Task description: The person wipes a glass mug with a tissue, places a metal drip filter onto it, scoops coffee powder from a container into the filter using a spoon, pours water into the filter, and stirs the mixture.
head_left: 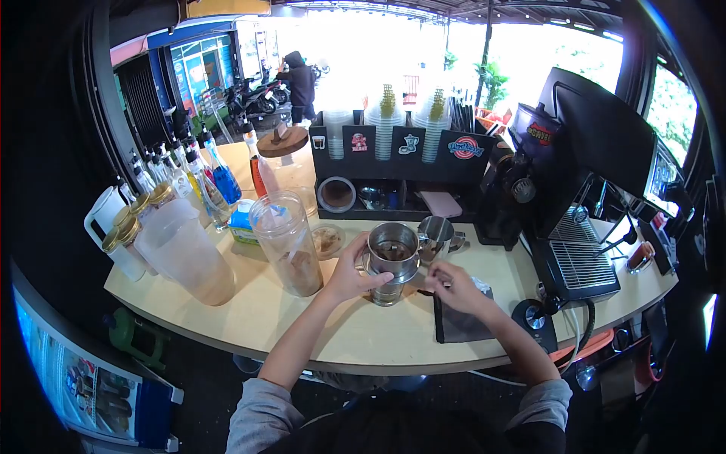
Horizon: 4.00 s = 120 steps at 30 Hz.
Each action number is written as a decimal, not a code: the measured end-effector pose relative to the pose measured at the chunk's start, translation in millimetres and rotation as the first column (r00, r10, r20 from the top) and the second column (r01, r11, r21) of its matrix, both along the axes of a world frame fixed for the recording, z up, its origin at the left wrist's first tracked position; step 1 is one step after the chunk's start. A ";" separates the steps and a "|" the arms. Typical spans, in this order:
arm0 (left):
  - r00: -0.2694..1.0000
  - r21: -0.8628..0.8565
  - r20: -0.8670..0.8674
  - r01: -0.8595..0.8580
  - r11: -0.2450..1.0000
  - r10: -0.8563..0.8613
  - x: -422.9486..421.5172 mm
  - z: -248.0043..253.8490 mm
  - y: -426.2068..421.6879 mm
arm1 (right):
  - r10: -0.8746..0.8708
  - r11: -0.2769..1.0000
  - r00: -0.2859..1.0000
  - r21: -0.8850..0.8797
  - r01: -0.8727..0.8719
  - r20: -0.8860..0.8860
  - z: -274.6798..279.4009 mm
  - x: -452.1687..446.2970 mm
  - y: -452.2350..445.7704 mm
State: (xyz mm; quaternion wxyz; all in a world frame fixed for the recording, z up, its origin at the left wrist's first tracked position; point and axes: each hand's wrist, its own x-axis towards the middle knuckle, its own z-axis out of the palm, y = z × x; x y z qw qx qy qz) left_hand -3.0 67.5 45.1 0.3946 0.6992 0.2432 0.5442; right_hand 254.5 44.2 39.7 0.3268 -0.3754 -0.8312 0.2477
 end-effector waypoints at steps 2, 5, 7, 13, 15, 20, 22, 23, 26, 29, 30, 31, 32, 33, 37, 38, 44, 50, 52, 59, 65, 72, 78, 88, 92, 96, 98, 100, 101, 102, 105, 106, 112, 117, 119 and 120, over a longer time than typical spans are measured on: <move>1.000 0.004 -0.005 0.000 1.000 0.000 -0.2 0.5 0.5 | -0.029 1.000 0.985 0.005 0.030 -0.170 1.1 6.9 -0.2; 1.000 0.000 -0.015 0.002 1.000 -0.002 -0.3 0.7 0.3 | -0.168 0.979 0.929 -0.167 0.118 -0.329 30.0 11.4 -11.4; 0.999 -0.001 -0.038 0.013 1.000 -0.013 -1.4 0.6 3.1 | -0.185 0.982 0.907 -0.111 0.155 -0.379 49.0 12.7 -17.1; 0.999 0.002 -0.048 0.022 1.000 -0.022 -2.2 0.9 3.4 | -0.069 0.957 0.816 0.192 0.216 -0.575 98.3 9.1 -15.1; 0.999 -0.001 -0.037 0.015 1.000 -0.015 -1.5 1.0 2.0 | -0.050 0.964 0.844 0.196 0.181 -0.534 115.9 2.4 -20.6; 0.999 0.015 -0.033 0.021 1.000 -0.020 -1.2 6.1 0.0 | -0.015 0.931 0.976 0.354 0.093 -0.215 139.1 -22.8 -25.1; 0.998 0.031 -0.066 0.014 0.999 -0.012 -2.2 5.2 1.4 | -0.046 0.945 0.990 0.314 0.086 -0.133 143.8 -34.5 -23.6; 0.998 0.031 -0.066 0.013 0.999 -0.011 -2.5 4.2 1.7 | 0.033 0.925 0.996 0.381 0.002 -0.085 139.9 -38.7 -17.5; 0.998 0.014 -0.055 0.008 1.000 -0.007 -2.4 2.3 1.7 | 0.149 0.908 0.988 0.401 -0.123 -0.035 143.9 -44.8 -15.5; 0.998 -0.003 -0.062 0.011 1.000 -0.011 -2.8 2.7 0.9 | 0.180 0.924 0.983 0.336 -0.183 0.040 147.6 -41.0 -10.8; 0.998 -0.006 -0.069 0.013 1.000 -0.014 -2.8 3.1 0.9 | 0.160 0.928 0.987 0.337 -0.160 0.029 146.2 -38.9 -5.9; 0.997 -0.009 -0.076 0.016 1.000 -0.017 -2.9 3.3 1.0 | 0.140 0.931 0.990 0.338 -0.137 0.017 145.6 -37.8 -2.9; 0.997 -0.009 -0.075 0.013 1.000 -0.013 -3.1 3.4 0.9 | 0.143 0.930 0.990 0.339 -0.141 0.018 145.8 -38.0 -3.9; 0.997 -0.007 -0.078 0.023 1.000 -0.024 -3.5 3.8 1.2 | 0.166 0.930 0.986 0.330 -0.164 0.022 146.1 -38.4 -6.9; 0.996 0.004 -0.078 0.042 0.999 -0.041 -3.7 2.7 3.1 | 0.126 0.920 0.988 0.364 -0.149 0.085 149.5 -35.2 -14.0; 0.997 0.004 -0.075 0.037 0.999 -0.037 -3.2 3.2 2.2 | 0.131 0.919 0.987 0.364 -0.154 0.088 148.8 -37.0 -13.7; 0.997 0.023 -0.072 0.040 0.999 -0.038 -2.9 4.2 2.0 | 0.181 0.916 0.983 0.358 -0.180 0.032 147.5 -40.4 -17.6; 0.997 0.002 -0.063 0.039 0.999 -0.039 -2.2 5.8 0.9 | 0.180 0.914 0.983 0.364 -0.177 0.026 145.1 -42.4 -16.0; 0.998 0.004 -0.058 0.034 0.999 -0.034 -2.3 6.0 0.0 | 0.094 0.918 0.994 0.381 -0.111 0.063 145.1 -42.8 -16.1; 0.996 -0.024 -0.078 0.035 0.999 -0.037 -6.3 4.9 3.4 | 0.156 0.889 0.987 0.431 -0.156 0.037 142.6 -43.4 -15.3; 0.928 0.171 -0.310 -0.158 0.973 0.205 -13.3 46.2 -15.7 | 0.177 0.874 0.983 0.451 -0.179 0.047 141.5 -44.5 -14.8; 0.916 0.073 -0.202 -0.338 0.938 0.346 17.5 51.8 -32.2 | 0.107 0.866 0.992 0.484 -0.124 0.063 141.7 -55.8 -17.6; 0.883 0.141 -0.270 -0.357 0.923 0.383 12.9 54.1 -26.1 | 0.062 0.845 0.997 0.529 -0.082 0.055 139.1 -59.3 -18.3; 0.960 0.046 -0.264 -0.085 0.995 0.094 -9.7 57.9 -8.6 | -0.019 0.825 0.993 0.563 -0.049 0.114 139.2 -69.8 -25.1; 0.974 0.019 -0.226 0.020 1.000 -0.015 -14.6 54.7 -3.9 | 0.050 0.825 0.996 0.559 -0.082 0.072 133.6 -75.2 -22.3; 0.974 0.045 -0.227 -0.005 0.999 0.015 -14.8 50.6 -3.2 | 0.050 0.811 0.994 0.577 -0.095 0.094 133.3 -69.2 -19.7; 0.974 0.043 -0.227 0.005 0.999 0.005 -14.9 50.2 -2.5 | 0.026 0.819 0.997 0.570 -0.067 0.079 131.3 -66.6 -18.0; 0.977 0.051 -0.214 0.016 0.999 -0.005 -14.7 46.6 -0.5 | 0.139 0.846 0.990 0.519 -0.118 -0.001 130.5 -64.5 -17.9; 0.979 0.058 -0.203 0.025 0.998 -0.013 -15.1 45.6 0.3 | 0.138 0.846 0.990 0.520 -0.117 -0.002 130.8 -63.0 -16.8; 0.979 0.058 -0.204 0.026 0.998 -0.014 -15.5 46.6 0.1 | 0.123 0.850 0.992 0.513 -0.119 0.026 131.3 -61.1 -15.4; 0.973 0.000 -0.230 0.008 1.000 -0.008 -15.2 48.0 -1.5 | 0.125 0.872 0.992 0.474 -0.117 0.016 127.9 -61.5 -12.6; 0.975 -0.025 -0.221 0.029 0.999 -0.033 -15.5 46.7 -0.7 | 0.144 0.886 0.989 0.447 -0.118 -0.024 127.3 -62.3 -11.5; 0.980 -0.037 -0.194 0.046 0.998 -0.052 -14.8 44.4 0.2 | 0.056 0.947 0.998 0.320 -0.043 -0.032 138.7 -60.6 -13.9; 0.983 -0.048 -0.181 0.028 0.998 -0.036 -14.7 41.4 0.3 | 0.131 0.916 0.991 0.380 -0.129 0.021 139.9 -65.0 -12.5; 0.983 -0.093 -0.172 0.052 0.994 -0.067 -15.2 41.2 0.3 | 0.118 0.905 0.992 0.405 -0.130 0.055 139.6 -64.7 -12.0; 0.983 -0.091 -0.173 0.050 0.995 -0.065 -16.4 42.2 1.2 | 0.135 0.917 0.990 0.374 -0.138 0.035 139.4 -64.8 -13.0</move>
